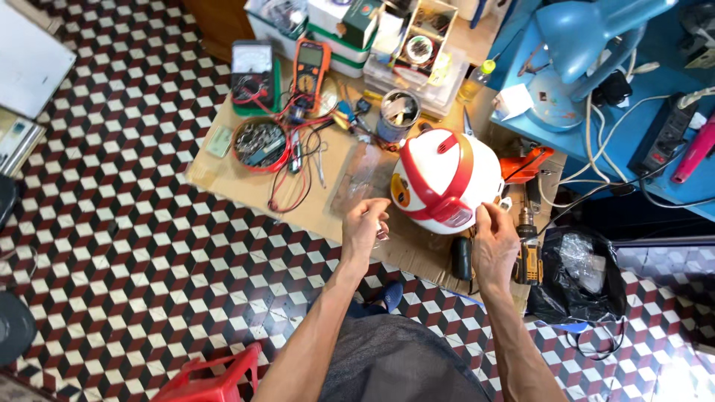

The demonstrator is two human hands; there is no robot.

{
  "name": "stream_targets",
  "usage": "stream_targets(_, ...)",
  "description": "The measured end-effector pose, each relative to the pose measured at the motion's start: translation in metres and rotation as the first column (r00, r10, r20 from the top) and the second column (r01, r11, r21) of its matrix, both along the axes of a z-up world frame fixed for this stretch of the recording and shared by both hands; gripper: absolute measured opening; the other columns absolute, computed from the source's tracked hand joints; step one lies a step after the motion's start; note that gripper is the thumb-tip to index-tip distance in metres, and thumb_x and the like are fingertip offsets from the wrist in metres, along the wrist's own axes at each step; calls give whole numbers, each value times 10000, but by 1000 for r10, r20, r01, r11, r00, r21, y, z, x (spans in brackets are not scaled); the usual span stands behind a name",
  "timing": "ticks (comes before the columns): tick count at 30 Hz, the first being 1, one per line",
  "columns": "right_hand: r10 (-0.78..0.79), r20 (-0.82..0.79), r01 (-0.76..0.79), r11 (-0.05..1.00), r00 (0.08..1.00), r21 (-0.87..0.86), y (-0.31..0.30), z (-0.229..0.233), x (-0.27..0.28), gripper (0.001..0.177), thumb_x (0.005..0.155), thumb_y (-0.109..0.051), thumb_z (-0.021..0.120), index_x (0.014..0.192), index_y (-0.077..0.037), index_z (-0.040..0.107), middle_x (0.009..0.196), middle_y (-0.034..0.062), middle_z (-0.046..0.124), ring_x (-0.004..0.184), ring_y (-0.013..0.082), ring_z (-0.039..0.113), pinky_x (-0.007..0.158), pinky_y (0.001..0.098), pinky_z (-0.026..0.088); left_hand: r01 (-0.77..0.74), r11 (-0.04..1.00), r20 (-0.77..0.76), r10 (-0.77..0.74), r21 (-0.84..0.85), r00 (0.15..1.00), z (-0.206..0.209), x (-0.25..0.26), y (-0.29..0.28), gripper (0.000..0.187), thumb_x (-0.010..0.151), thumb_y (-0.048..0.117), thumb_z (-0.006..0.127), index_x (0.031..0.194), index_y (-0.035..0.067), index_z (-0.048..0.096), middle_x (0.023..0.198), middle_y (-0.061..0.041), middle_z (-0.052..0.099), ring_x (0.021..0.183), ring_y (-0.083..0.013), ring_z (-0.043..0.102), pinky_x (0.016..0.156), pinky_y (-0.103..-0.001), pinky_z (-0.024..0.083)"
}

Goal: The person unpacks a new light bulb from a plastic bag and box, then uses pliers to remove a small metal piece from the bulb base. They insert the bulb into the socket of a disassembled red and white appliance, place the lid on top, and then remove the lid and inner pot to continue working on the internal components.

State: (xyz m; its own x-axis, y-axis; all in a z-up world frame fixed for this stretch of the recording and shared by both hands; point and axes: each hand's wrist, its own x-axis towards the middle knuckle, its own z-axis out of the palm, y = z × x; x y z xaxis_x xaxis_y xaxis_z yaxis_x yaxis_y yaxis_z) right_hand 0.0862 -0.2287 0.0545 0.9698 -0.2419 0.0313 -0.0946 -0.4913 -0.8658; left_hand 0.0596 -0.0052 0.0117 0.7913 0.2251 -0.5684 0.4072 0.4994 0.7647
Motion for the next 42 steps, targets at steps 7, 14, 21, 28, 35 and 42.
stream_targets(7, -105, 82, 107, 994, 991, -27, 26, 23, 29, 302, 1069, -252, 602, 1191, 5, 701, 1045, 117, 723, 891, 175, 649, 791, 301, 526, 209, 956, -119, -187, 207, 975, -41, 88, 21, 331, 941, 335, 605, 1078, 47, 692, 802, -59, 671, 608, -129, 595, 534, -287, 489)
stream_targets(14, 13, -475, 357, 640, 880, 680, 113, 31, 37, 471, 994, -379, 532, 1297, -23, 591, 1137, 148, 731, 942, 210, 729, 847, 353, 593, 165, 973, 98, -151, -159, 984, -20, 126, 27, 454, 950, 314, 576, 1307, 34, 593, 1098, -104, 627, 970, -180, 602, 880, -340, 517)
stream_targets(21, -104, -434, 446, 246, 895, 861, 148, 5, 52, 582, 939, -218, 648, 1427, 46, 472, 1208, 198, 674, 999, 272, 697, 904, 382, 558, 358, 818, 407, -545, 450, 733, 11, 100, 48, 653, 1044, 469, 483, 1489, -7, 453, 1480, -206, 554, 1377, -319, 512, 1172, -454, 342)
stream_targets(28, -390, -379, 526, 402, 839, 749, 110, 17, 19, 461, 924, -141, 672, 1314, 45, 509, 1106, 181, 656, 826, 258, 691, 719, 346, 588, 363, 775, -354, -580, -517, 734, -130, 170, 32, 813, 951, 730, 428, 1357, 38, 563, 1274, -148, 648, 1131, -291, 613, 1009, -438, 490)
stream_targets(35, -581, -378, 693, 589, 721, 415, -6, -12, 31, 496, 840, -83, 643, 1328, -19, 581, 1108, 4, 689, 713, 161, 689, 563, 277, 575, 60, 567, -218, -409, -822, 886, -141, 160, -6, 655, 1008, 727, 397, 1032, 105, 598, 711, -11, 552, 683, -192, 557, 730, -354, 514)
stream_targets(42, -323, -492, 526, 771, 808, 358, -14, -34, 26, 496, 815, -78, 629, 1300, -20, 713, 971, 87, 725, 750, 123, 632, 610, 217, 514, 50, 595, -217, -368, -802, 904, -79, 141, -4, 584, 1027, 676, 336, 995, 134, 552, 670, -3, 502, 628, -165, 504, 663, -335, 492)
